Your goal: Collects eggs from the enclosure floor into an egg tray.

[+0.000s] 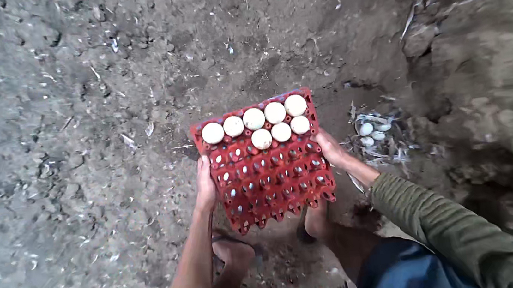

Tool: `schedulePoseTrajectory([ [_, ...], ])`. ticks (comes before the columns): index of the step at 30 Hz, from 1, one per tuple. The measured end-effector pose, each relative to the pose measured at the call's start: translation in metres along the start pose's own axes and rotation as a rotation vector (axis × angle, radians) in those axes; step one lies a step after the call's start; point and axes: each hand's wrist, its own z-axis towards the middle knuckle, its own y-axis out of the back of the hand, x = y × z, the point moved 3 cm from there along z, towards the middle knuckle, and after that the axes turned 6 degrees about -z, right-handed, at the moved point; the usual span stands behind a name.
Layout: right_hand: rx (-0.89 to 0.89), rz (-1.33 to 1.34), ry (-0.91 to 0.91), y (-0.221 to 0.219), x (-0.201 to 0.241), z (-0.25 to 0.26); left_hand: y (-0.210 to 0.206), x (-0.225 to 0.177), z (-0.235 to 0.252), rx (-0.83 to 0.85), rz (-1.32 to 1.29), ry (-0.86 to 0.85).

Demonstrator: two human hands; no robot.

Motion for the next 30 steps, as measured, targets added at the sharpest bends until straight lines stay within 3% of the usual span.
schedulePoseTrajectory([
  [5, -0.077, -0.034, -0.013, -0.007, -0.030, 0.068, -0.006, 0.023, 0.088, 0.046, -0.005, -0.055],
  [8, -0.162, -0.006, 0.000, -0.012, -0.035, 0.088, -0.012, 0.026, 0.113, 0.034, -0.013, -0.080],
  [12, -0.163, 0.044, 0.032, -0.019, -0.022, 0.085, -0.013, 0.024, 0.112, 0.019, -0.020, -0.137],
  [18, -0.235, 0.080, 0.044, -0.015, -0.036, 0.075, -0.029, 0.026, 0.108, 0.205, 0.098, -0.299],
  [22, -0.201, 0.038, 0.137, -0.005, -0.049, 0.053, -0.021, 0.030, 0.108, 0.162, 0.216, -0.331],
  [25, -0.386, 0.031, 0.131, 0.032, -0.099, 0.029, -0.018, 0.033, 0.109, 0.125, 0.236, -0.312],
  [30, -0.964, -0.030, -0.343, 0.134, -0.269, 0.002, -0.003, 0.036, 0.115, 0.091, 0.304, -0.317],
])
